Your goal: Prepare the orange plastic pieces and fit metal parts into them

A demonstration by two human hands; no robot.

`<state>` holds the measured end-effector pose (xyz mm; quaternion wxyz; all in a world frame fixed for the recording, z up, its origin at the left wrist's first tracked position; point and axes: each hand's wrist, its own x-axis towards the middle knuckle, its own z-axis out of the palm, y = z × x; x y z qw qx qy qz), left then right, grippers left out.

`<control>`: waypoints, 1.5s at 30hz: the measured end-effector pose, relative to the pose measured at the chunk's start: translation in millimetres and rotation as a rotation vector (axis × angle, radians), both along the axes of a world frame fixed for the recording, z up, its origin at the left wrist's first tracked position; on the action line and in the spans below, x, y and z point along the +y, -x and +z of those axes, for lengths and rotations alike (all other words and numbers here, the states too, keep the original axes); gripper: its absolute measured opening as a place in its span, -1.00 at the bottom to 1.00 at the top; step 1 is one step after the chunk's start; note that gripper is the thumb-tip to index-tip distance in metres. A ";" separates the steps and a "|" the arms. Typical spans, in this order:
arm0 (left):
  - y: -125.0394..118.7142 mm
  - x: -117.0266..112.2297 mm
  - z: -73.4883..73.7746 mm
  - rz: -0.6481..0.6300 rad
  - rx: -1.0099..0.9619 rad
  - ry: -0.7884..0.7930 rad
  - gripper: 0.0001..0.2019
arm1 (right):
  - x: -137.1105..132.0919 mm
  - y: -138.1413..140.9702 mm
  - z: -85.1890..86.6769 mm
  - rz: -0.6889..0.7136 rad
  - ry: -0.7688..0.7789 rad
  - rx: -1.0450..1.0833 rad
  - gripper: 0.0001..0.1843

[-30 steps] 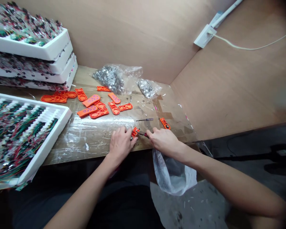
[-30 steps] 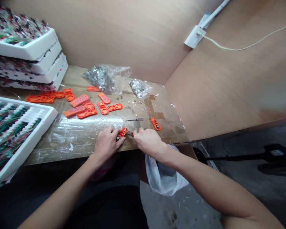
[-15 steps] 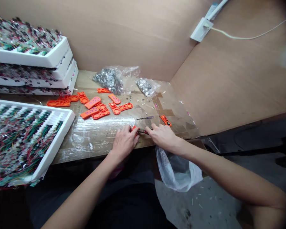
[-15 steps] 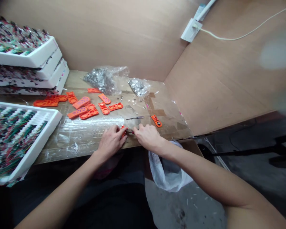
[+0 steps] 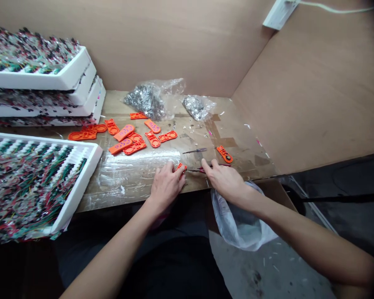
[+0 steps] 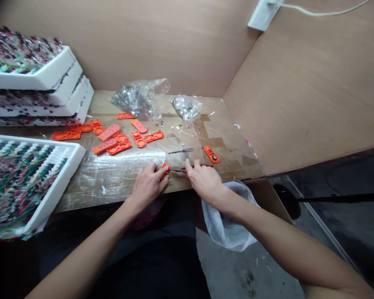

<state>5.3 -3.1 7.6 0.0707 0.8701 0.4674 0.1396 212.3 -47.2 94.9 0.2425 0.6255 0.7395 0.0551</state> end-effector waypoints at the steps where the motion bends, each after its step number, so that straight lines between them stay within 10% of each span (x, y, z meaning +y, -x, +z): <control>1: 0.1 0.1 0.3 0.001 0.002 0.003 -0.68 | 1.7 -9.7 2.3 -0.033 0.002 0.009 -0.37; 6: 1.7 -0.5 1.0 -0.006 -0.010 0.008 -0.67 | 24.2 -87.6 0.0 -0.336 0.061 0.203 -0.56; 11: 5.7 -3.2 0.0 0.060 -0.017 0.040 -0.45 | 35.8 -150.3 -31.8 -0.818 -0.239 0.224 -0.37; 17: 19.1 -5.2 6.9 0.139 -0.275 0.204 -0.47 | 27.5 -157.9 -52.1 -0.777 -0.346 0.267 -0.36; 22: 25.0 -11.6 22.4 0.161 -0.447 0.266 -0.65 | 20.2 -112.5 -45.4 -0.592 -0.601 0.321 -0.49; 24: 23.2 -17.7 26.9 0.172 -0.477 0.251 -0.68 | 14.2 -70.2 -47.2 -0.455 -0.620 0.683 -0.53; 28: 21.3 -32.4 28.1 0.188 -0.539 0.252 -0.65 | 2.2 23.2 -64.9 -0.470 0.061 1.748 -0.48; 30: 25.3 -38.7 26.4 0.187 -0.573 0.305 -0.64 | -1.9 52.6 -74.9 -0.521 0.138 1.971 -0.52; 37: 53.2 -47.4 21.5 0.104 -1.029 0.914 -0.55 | -9.9 63.9 -73.6 -0.530 0.327 1.993 -0.63; 45: 65.2 -54.4 23.4 0.117 -1.111 0.871 -0.65 | -13.9 73.5 -58.6 -0.480 0.506 1.983 -0.72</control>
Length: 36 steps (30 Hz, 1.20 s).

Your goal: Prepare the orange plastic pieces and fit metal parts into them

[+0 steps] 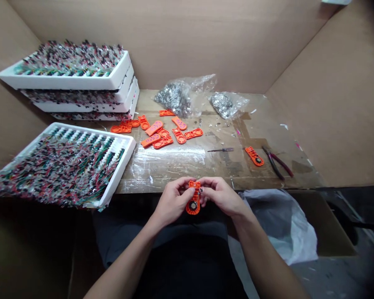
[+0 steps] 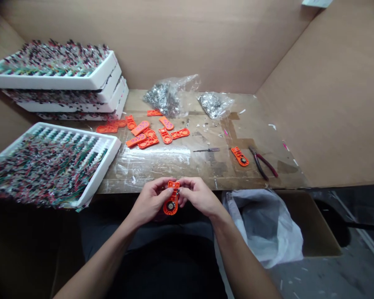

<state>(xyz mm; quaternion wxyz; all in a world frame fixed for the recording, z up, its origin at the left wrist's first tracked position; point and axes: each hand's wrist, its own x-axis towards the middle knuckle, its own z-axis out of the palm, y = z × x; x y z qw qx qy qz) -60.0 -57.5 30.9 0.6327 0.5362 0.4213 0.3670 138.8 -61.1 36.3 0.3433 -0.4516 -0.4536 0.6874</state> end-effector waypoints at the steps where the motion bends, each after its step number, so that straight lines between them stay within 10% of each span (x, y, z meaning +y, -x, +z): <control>1: 0.8 -2.3 1.0 0.008 0.002 -0.016 -0.66 | -0.1 0.2 0.9 0.006 -0.005 -0.009 -0.72; 22: 0.9 -35.1 10.2 0.078 0.187 -0.335 -0.77 | -27.6 1.0 14.7 -0.041 -0.149 -0.103 -0.74; 36: -11.9 -17.6 1.5 0.196 -0.273 0.403 -0.65 | -30.7 1.2 1.2 -0.189 -0.131 -0.056 -0.55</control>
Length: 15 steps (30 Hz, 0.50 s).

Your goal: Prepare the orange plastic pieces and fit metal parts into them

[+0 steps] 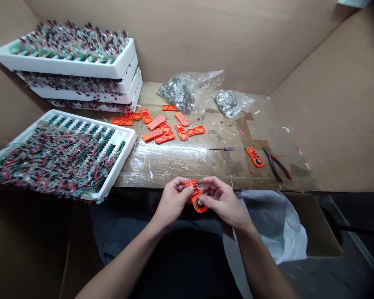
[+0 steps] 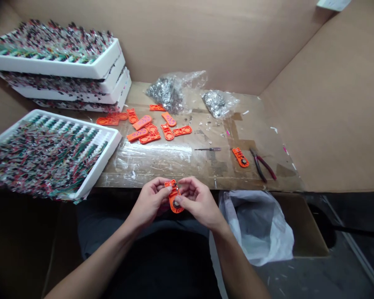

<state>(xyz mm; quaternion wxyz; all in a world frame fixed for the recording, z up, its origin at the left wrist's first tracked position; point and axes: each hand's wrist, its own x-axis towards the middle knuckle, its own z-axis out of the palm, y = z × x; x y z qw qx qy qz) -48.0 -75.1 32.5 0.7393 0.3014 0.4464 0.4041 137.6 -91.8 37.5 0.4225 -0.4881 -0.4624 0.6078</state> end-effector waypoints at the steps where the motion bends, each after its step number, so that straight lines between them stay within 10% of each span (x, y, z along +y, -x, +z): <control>1: 0.1 -0.6 0.0 0.003 -0.013 0.005 -0.64 | -2.4 2.8 1.0 -0.026 -0.016 -0.038 -0.59; 15: 0.8 -6.1 -10.5 0.057 0.123 -0.099 -0.66 | -11.2 18.7 8.3 -0.059 -0.291 -0.699 -0.87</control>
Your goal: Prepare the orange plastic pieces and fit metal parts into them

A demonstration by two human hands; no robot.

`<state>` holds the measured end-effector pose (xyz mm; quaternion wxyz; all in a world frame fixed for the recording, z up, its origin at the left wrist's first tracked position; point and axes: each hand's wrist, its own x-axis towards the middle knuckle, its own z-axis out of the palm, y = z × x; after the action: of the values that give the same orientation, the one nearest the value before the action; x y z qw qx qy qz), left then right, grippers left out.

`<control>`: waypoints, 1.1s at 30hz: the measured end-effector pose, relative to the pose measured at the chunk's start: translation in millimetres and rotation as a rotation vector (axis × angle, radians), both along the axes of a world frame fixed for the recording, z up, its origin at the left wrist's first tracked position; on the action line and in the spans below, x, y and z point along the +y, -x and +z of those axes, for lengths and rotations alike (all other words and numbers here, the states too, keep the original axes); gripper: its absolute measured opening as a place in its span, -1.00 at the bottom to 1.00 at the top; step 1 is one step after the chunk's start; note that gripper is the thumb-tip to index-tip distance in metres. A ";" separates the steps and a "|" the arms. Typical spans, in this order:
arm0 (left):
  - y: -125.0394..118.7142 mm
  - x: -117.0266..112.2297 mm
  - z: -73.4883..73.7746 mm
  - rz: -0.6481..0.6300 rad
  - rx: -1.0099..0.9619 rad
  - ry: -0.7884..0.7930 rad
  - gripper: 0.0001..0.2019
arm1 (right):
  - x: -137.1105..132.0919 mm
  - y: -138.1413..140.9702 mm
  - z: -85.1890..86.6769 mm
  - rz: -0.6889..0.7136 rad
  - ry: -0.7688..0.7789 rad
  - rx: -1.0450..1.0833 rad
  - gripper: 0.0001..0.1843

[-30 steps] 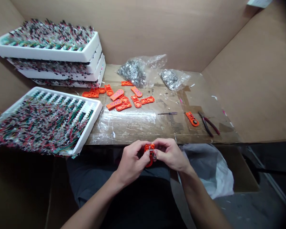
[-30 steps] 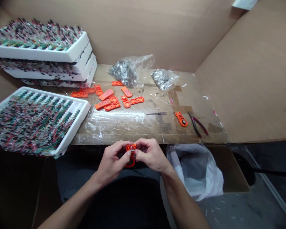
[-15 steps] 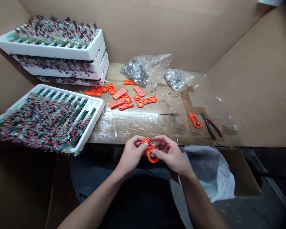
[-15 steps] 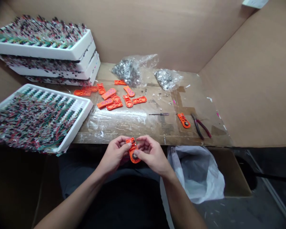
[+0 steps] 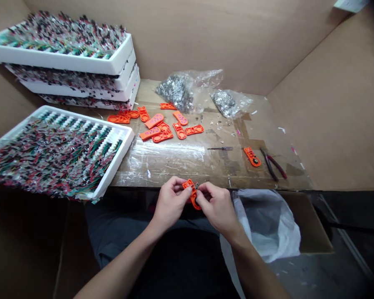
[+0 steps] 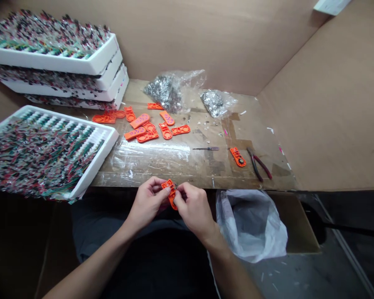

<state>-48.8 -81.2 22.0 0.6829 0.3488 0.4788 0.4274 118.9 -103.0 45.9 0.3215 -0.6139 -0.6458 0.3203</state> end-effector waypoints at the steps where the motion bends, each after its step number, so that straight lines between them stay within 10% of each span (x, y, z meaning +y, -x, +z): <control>1: 0.2 -0.3 -0.8 0.004 0.008 -0.004 -0.67 | -0.3 1.4 -2.1 0.001 -0.029 -0.045 -0.86; 33: 2.9 3.9 -3.1 -0.205 -0.084 0.120 -0.62 | -2.5 -5.7 -12.1 0.199 -0.062 -0.118 -0.84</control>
<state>-51.7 -77.2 18.9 0.7622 0.3360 0.4363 0.3402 124.7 -105.5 33.8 0.2684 -0.5543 -0.7311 0.2936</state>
